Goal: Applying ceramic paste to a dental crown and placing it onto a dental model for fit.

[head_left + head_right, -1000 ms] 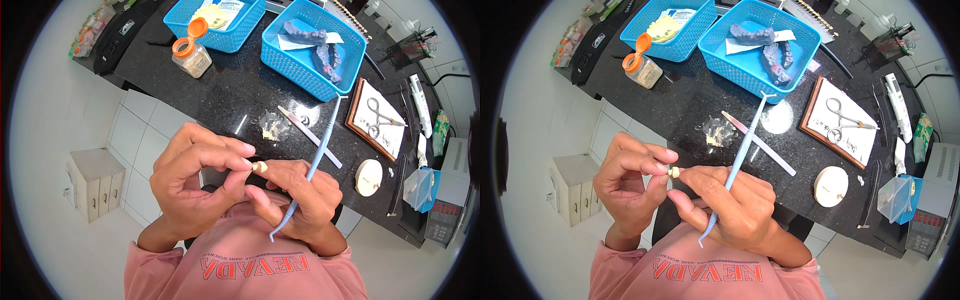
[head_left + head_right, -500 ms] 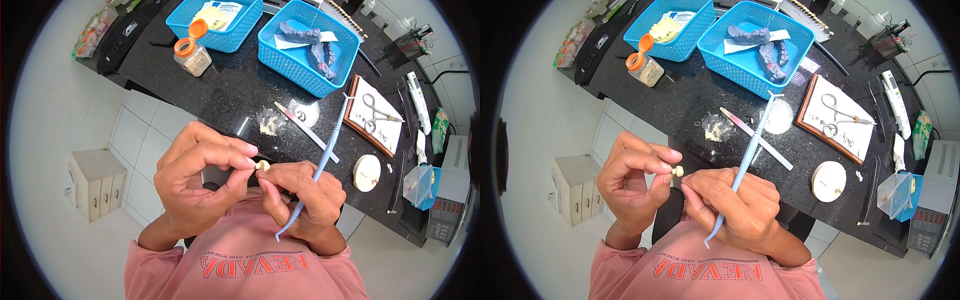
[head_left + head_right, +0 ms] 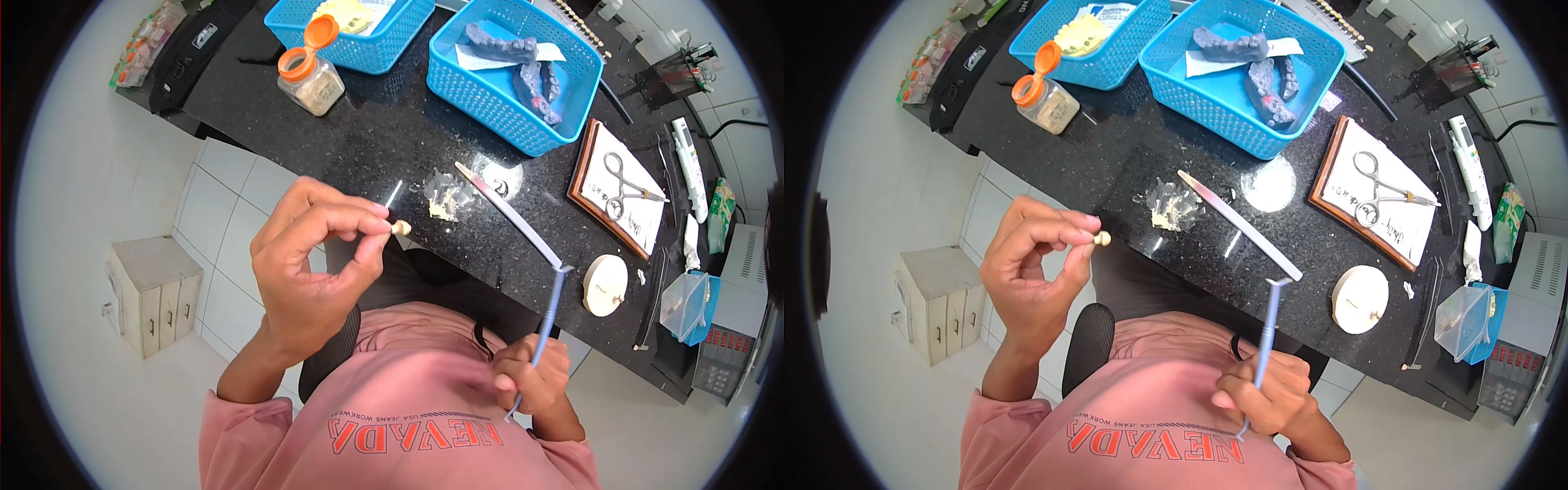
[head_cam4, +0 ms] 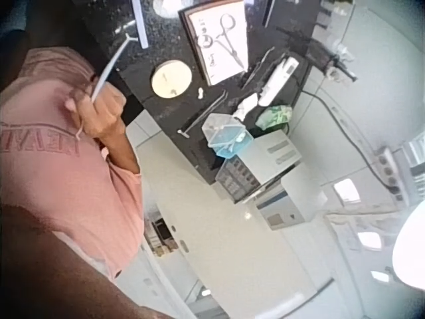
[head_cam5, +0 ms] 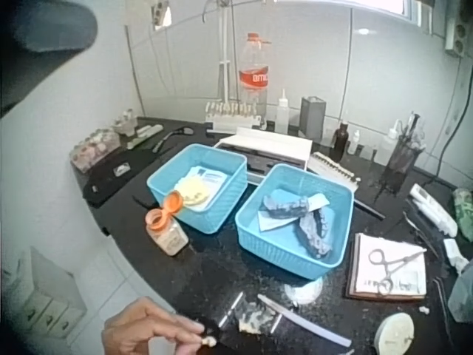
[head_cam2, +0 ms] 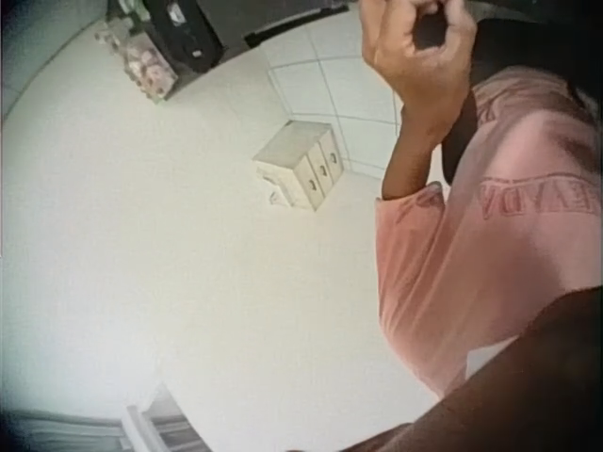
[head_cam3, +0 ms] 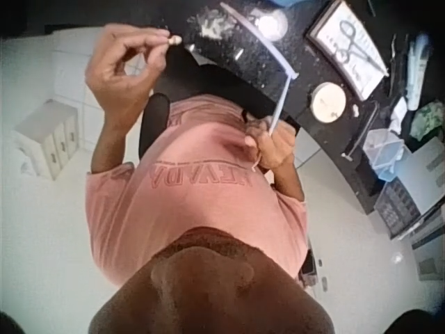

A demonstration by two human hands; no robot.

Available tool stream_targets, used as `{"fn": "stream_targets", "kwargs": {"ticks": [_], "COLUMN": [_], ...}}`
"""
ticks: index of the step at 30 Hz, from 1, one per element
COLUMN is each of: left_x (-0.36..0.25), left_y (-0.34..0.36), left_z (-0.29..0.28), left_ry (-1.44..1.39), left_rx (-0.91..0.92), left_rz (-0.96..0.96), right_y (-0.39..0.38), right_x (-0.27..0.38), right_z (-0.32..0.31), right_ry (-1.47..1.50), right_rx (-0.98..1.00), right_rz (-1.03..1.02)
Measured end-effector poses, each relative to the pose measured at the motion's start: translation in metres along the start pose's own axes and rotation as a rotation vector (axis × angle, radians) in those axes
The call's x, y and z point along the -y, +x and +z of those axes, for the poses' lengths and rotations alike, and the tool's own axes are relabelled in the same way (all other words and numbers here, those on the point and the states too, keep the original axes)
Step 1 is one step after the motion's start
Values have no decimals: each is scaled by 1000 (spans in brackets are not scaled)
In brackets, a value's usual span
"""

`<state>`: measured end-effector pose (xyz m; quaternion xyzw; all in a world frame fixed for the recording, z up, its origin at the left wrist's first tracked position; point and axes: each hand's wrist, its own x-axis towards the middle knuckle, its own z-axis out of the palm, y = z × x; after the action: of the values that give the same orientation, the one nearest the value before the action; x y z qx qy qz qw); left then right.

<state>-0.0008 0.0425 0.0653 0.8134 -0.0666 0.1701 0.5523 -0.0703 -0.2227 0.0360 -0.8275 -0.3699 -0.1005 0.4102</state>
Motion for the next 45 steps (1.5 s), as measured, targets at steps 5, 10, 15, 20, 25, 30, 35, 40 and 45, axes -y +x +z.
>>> {"fn": "stream_targets", "kwargs": {"ticks": [5,10,15,20,25,30,35,40,45], "left_x": [12,12,21,19,19,19,20,21,21], "left_y": [7,16,26,33,38,38,40,41,41], "left_z": [2,4,10,7,7,6,6,6,5], "left_ry": [153,241,229,243,224,204,196,184,180], "left_rx": [76,137,202,258,295,309,309,323,322], "left_rz": [6,32,100,51,30,18,12,32,37], "right_y": [6,36,67,74,72,71,75,78,79], "right_x": [-3,-13,-15,-17,-17,-12,-14,-16,-16], "right_z": [7,-1,19,9,6,13,15,16,14], "right_ry": [186,122,243,160,147,170,151,134,136], "right_rx": [-286,-277,-449,-224,-208,-268,-227,-204,-191], "right_rz": [68,91,229,251,261,298,310,287,278]}}
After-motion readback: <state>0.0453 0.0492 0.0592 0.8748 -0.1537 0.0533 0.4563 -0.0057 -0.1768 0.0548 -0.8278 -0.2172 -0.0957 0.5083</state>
